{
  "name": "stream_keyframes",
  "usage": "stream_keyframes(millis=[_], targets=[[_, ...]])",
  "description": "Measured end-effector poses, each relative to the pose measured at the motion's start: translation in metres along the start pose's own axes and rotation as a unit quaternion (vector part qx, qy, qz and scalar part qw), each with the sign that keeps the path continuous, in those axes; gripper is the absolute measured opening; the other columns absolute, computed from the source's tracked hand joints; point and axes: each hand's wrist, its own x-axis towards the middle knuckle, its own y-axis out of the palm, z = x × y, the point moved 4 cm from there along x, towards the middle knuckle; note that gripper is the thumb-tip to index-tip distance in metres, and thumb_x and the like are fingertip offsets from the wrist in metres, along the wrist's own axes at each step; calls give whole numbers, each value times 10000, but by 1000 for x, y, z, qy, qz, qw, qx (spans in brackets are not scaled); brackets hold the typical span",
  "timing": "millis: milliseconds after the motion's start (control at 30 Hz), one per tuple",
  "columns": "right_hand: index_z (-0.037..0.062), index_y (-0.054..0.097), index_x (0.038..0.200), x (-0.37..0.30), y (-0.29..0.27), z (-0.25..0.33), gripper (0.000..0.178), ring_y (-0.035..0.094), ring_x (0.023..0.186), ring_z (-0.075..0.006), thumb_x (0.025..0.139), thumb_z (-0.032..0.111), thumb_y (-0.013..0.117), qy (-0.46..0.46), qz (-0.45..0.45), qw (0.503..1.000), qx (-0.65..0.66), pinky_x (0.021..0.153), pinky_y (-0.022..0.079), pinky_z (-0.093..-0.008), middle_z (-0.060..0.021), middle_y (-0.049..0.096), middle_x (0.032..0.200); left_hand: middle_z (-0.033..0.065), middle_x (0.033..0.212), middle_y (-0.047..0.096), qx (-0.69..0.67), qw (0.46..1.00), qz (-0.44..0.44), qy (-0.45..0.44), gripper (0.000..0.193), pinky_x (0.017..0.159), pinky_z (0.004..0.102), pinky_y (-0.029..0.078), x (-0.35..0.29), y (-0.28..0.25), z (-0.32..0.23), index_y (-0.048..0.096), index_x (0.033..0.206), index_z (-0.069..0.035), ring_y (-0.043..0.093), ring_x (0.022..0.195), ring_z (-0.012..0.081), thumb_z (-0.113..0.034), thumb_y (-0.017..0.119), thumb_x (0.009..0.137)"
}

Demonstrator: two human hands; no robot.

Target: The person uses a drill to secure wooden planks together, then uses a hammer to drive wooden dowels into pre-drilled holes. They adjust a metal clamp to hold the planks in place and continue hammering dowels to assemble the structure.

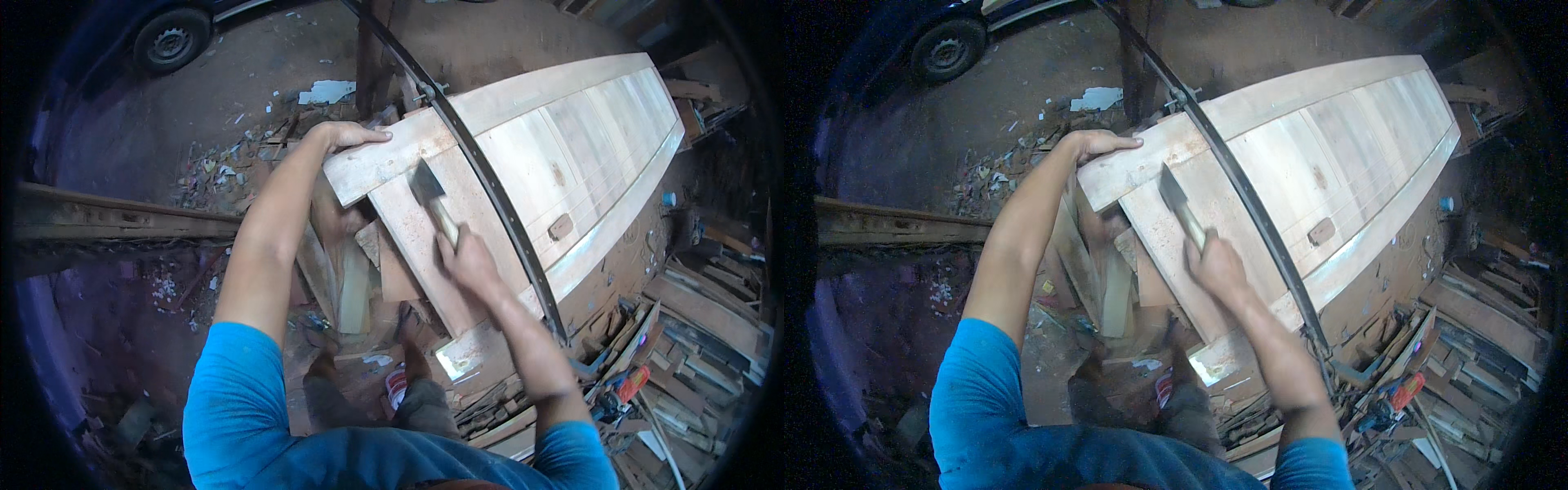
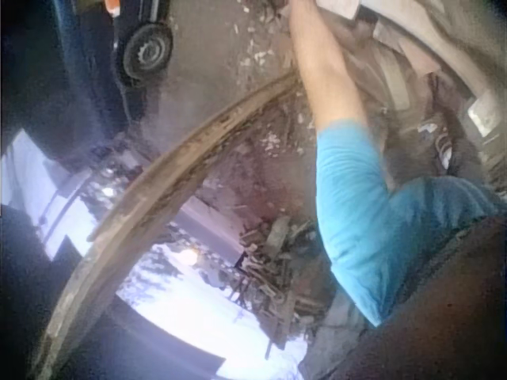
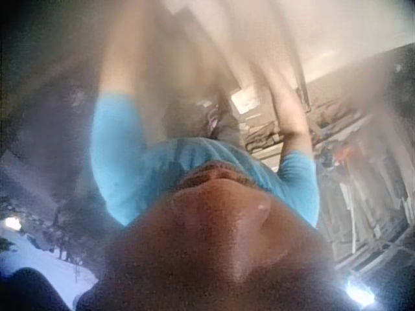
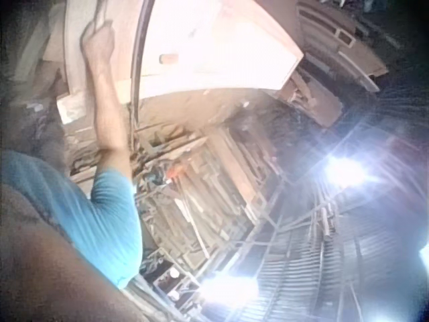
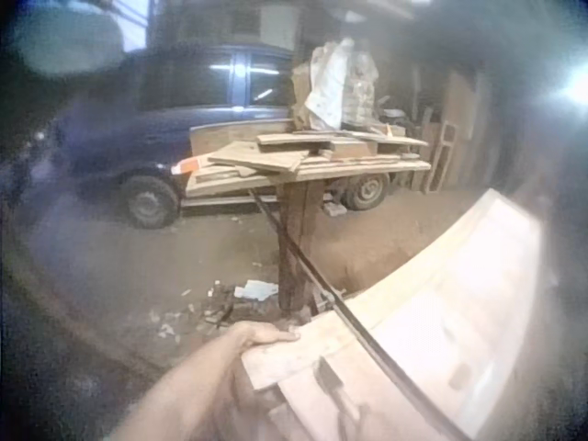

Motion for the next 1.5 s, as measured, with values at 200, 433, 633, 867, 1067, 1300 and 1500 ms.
stream_keyframes(millis=[200,433,633,867,1067,1300,1500], targets=[[-84,564,1131,-33,16,-7,488,690,791,-508,984,380,588,33,-26,999,17,715,554,-573,-357,668,817,123,1231,711,-163,978,132,-19,681,962,390,544,38,6,4,641,1330,-37,694,1065,206,-462,816,827],[-58,553,1163,-34,23,-9,487,686,771,-500,988,396,582,43,-23,999,14,704,549,-570,-331,671,802,130,1205,717,-232,959,160,17,569,942,382,557,42,14,9,632,1341,-44,699,1051,205,-394,745,906],[-43,557,1169,-36,22,-6,485,687,774,-494,989,408,572,46,-25,999,0,719,548,-567,-321,678,812,138,1240,699,-116,992,48,33,696,950,388,536,40,10,4,590,1394,-50,688,1054,243,-498,746,884],[-32,563,1152,-38,12,-13,461,694,874,-474,986,397,552,70,2,997,38,822,550,-556,-317,687,944,167,1139,733,69,985,-110,115,747,956,390,503,29,7,2,715,1200,7,694,1026,265,-646,723,836],[-43,575,1136,-49,9,-36,462,688,963,-448,947,378,609,36,-3,994,104,870,547,-522,-301,687,1000,228,1221,689,256,914,-250,189,825,1003,402,482,-19,36,7,579,1309,44,666,1138,320,-571,786,801],[-23,633,1139,-93,-5,-71,537,678,943,-465,916,465,655,47,50,984,161,869,544,-528,-289,685,972,205,1266,672,116,945,-242,185,606,1000,368,481,-5,49,13,549,1371,17,634,1153,262,-377,710,940],[2,681,1105,-169,-21,-129,463,665,1038,-439,968,439,611,52,-105,969,217,912,527,-491,-252,698,1065,263,1254,656,351,752,-520,204,530,1027,439,467,-32,75,19,556,1363,72,628,1147,399,-338,566,1027]])
